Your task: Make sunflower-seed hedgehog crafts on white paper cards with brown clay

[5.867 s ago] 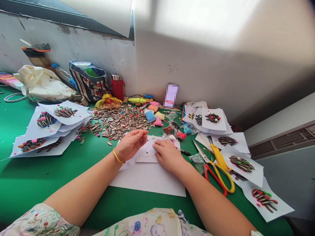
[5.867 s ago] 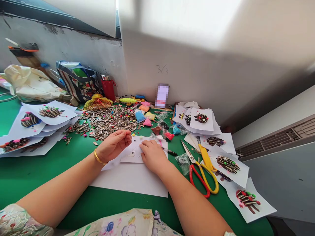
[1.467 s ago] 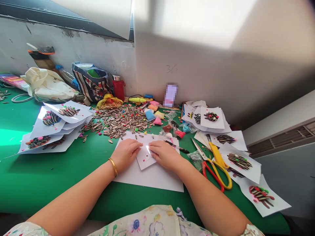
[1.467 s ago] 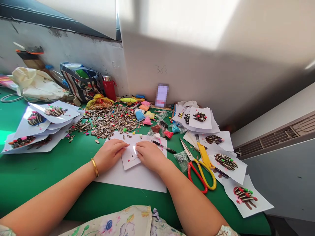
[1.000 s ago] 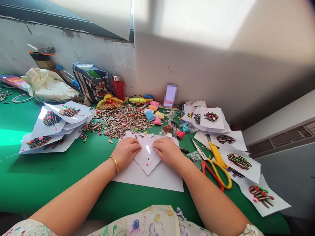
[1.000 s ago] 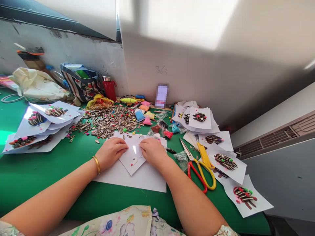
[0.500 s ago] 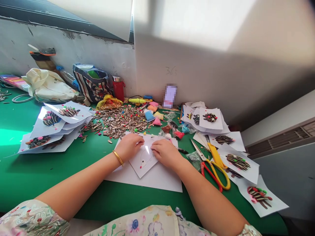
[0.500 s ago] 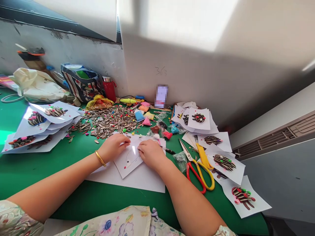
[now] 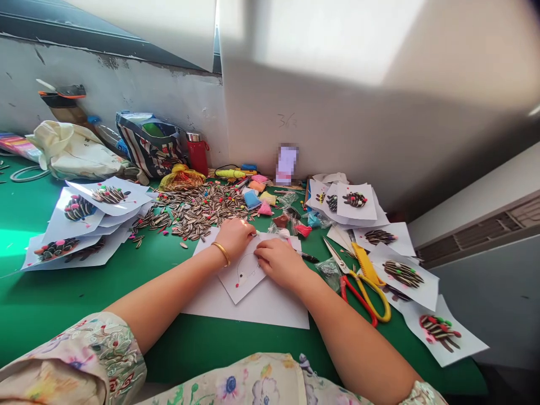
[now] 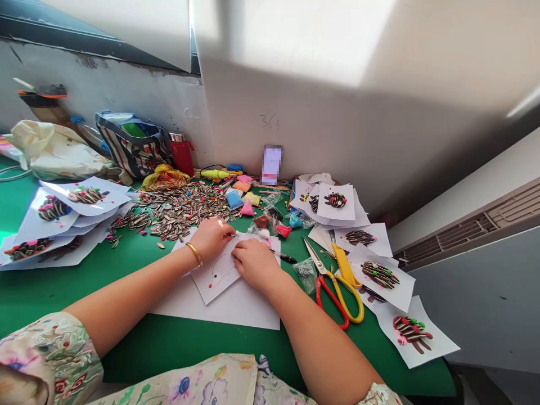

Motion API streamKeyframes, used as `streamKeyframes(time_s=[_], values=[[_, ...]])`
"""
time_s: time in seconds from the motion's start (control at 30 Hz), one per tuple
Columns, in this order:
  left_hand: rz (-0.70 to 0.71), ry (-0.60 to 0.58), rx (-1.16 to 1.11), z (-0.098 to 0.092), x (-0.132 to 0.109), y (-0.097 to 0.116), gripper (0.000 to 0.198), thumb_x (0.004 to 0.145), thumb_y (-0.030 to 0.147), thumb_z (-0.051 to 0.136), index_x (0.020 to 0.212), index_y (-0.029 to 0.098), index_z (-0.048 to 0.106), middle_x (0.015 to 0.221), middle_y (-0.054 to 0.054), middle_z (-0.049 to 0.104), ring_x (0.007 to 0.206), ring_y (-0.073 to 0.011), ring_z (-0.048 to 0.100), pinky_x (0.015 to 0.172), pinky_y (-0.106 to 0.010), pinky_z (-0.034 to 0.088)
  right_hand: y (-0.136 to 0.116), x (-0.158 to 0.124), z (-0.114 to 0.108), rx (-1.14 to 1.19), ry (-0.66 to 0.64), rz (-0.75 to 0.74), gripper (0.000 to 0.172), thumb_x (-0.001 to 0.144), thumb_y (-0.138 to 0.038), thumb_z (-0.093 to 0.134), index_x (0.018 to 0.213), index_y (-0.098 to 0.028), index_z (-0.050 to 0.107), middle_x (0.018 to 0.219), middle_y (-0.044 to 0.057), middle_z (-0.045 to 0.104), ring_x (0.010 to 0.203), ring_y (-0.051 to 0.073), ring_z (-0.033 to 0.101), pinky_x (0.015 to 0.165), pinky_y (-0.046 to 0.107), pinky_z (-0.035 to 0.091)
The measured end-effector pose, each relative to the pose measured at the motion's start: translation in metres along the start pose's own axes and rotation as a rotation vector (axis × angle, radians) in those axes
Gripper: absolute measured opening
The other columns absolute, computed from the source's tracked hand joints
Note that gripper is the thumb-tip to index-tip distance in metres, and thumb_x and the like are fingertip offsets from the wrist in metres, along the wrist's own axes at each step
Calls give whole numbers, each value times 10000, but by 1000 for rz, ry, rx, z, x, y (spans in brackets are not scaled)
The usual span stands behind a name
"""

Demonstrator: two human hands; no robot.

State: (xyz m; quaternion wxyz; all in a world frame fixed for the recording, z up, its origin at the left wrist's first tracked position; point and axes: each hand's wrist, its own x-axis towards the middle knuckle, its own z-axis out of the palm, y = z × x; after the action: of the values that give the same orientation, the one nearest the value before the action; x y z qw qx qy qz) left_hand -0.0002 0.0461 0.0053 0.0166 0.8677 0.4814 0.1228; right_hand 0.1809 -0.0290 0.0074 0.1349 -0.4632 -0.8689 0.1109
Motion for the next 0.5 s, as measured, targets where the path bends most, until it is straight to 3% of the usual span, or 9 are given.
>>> streamKeyframes(time_s=[0.2,0.5], values=[[18,23,6,2,1,2,162,846,256,604,886,244,760,862,-71,738,878,-265,654,774,-387,419,5,1,6,-14,153,134,210,884,-163,549,1055,-209,663,1366,72,598,1305,278,445,1059,468,372],[19,65,39,5,3,7,117,847,315,660,804,224,718,881,-73,705,951,-285,595,813,-422,379,6,4,10,-12,44,163,317,827,-96,474,1099,-196,604,1480,67,509,1457,279,279,1079,528,301]])
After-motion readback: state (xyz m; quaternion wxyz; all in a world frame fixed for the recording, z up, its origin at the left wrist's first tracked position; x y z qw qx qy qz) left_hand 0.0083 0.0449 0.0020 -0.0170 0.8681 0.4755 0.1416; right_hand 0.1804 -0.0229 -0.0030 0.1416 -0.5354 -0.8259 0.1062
